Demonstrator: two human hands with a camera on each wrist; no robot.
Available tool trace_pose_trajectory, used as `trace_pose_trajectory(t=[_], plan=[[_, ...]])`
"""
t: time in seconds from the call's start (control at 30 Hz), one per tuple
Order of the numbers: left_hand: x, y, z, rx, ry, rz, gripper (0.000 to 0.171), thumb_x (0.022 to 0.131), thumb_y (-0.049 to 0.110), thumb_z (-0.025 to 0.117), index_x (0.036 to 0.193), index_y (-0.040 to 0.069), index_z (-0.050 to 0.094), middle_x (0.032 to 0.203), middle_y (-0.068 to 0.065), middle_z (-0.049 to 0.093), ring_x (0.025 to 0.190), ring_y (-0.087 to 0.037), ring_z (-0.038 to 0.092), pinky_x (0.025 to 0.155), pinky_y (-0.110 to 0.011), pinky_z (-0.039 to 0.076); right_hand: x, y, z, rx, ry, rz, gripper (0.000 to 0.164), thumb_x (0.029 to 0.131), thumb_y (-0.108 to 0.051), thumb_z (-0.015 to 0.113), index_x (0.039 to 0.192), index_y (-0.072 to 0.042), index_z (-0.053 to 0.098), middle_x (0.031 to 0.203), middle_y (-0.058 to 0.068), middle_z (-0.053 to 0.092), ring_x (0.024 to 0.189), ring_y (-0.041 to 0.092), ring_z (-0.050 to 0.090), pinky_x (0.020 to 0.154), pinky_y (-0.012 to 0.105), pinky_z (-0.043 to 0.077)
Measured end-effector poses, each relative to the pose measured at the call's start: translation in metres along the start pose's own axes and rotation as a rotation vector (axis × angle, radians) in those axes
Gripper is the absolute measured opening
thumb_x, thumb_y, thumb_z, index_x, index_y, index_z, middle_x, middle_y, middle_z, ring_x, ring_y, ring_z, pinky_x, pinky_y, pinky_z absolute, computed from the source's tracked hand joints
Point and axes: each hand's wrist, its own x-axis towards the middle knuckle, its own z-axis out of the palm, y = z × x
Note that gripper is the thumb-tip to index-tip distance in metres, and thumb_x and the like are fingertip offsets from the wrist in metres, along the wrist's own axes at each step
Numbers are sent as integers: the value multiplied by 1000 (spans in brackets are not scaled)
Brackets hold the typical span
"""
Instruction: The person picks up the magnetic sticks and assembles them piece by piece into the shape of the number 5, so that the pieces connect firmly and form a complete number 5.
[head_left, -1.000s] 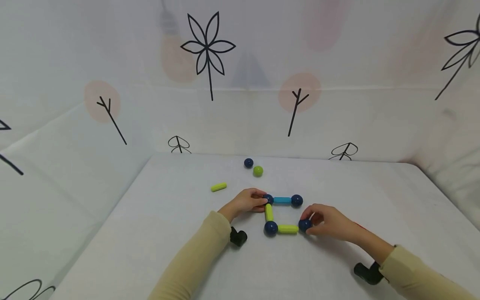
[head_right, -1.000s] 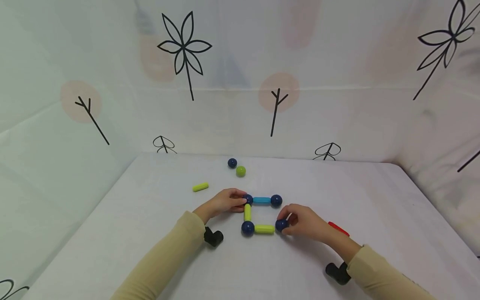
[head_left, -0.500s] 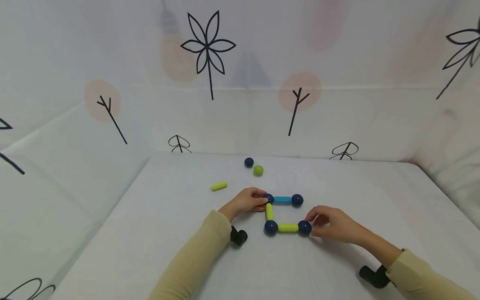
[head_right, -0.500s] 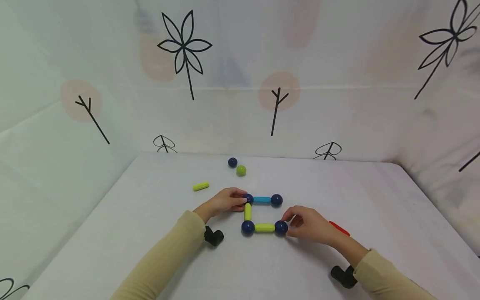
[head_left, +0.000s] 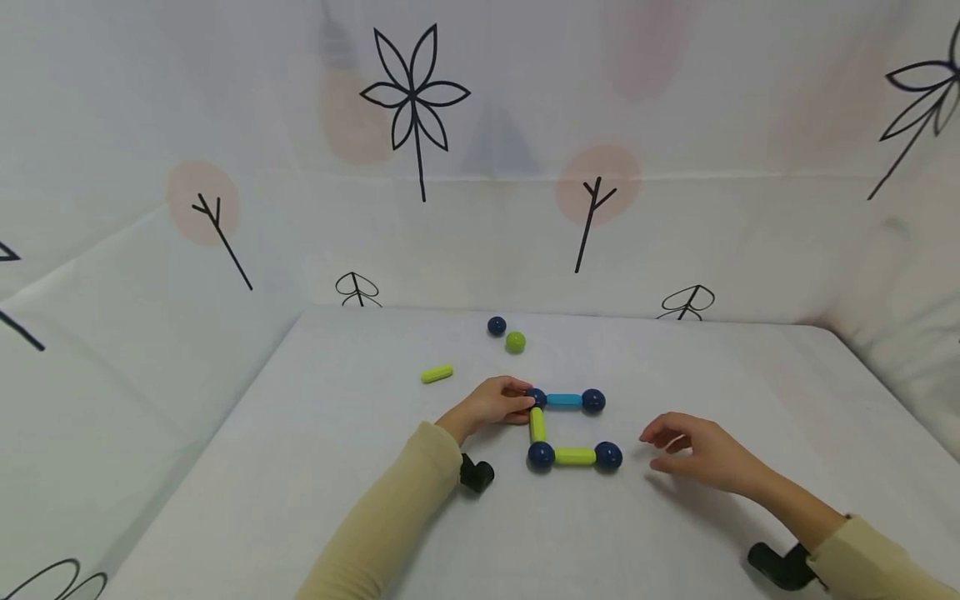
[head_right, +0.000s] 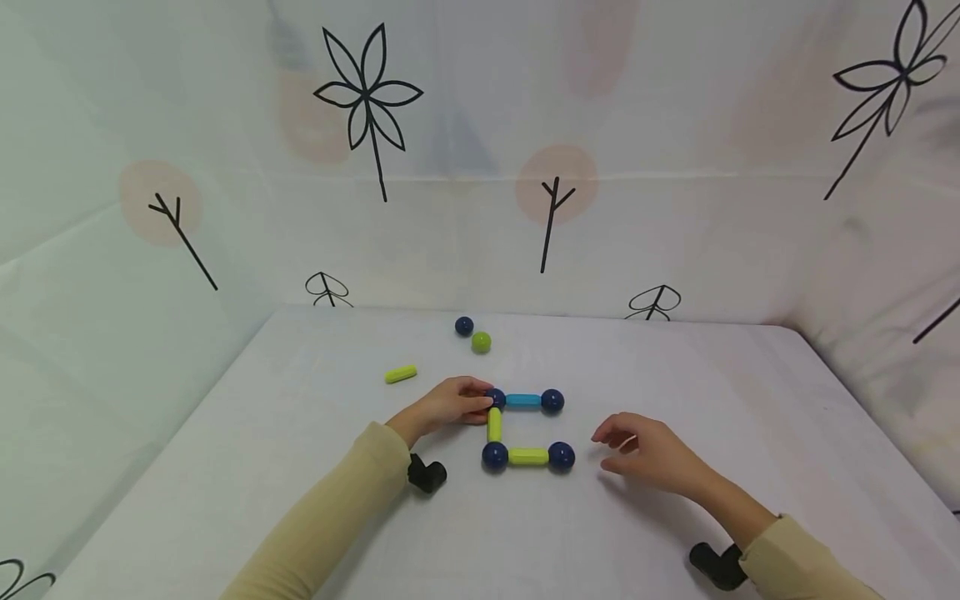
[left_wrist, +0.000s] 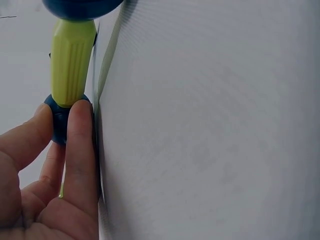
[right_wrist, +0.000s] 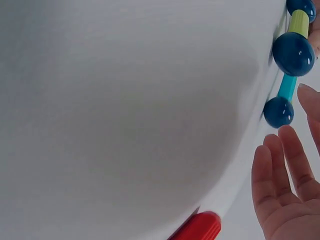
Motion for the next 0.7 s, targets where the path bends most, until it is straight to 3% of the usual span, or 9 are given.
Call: trace_pose_trajectory(t=[0.43,0.7], plan=[[-2,1,-1,-2,-3,6,36,98,8,63,133,2,58,115,-11,61,91,-15,66,80,-26,57,-17,10,-13,-89,85,92,28,79,-6,83,103,-6,67,100,1,67,87,18,64,74,24,56],[-3,1,-1,-6,-13,9,35,99,8,63,132,1,58,113,-10,61,89,-14,66,80,-26,57,-28,23,-15,-138,206,21,29,76,-1,84,98,-10,68,93,-1,67,82,6,62,72,23,54]])
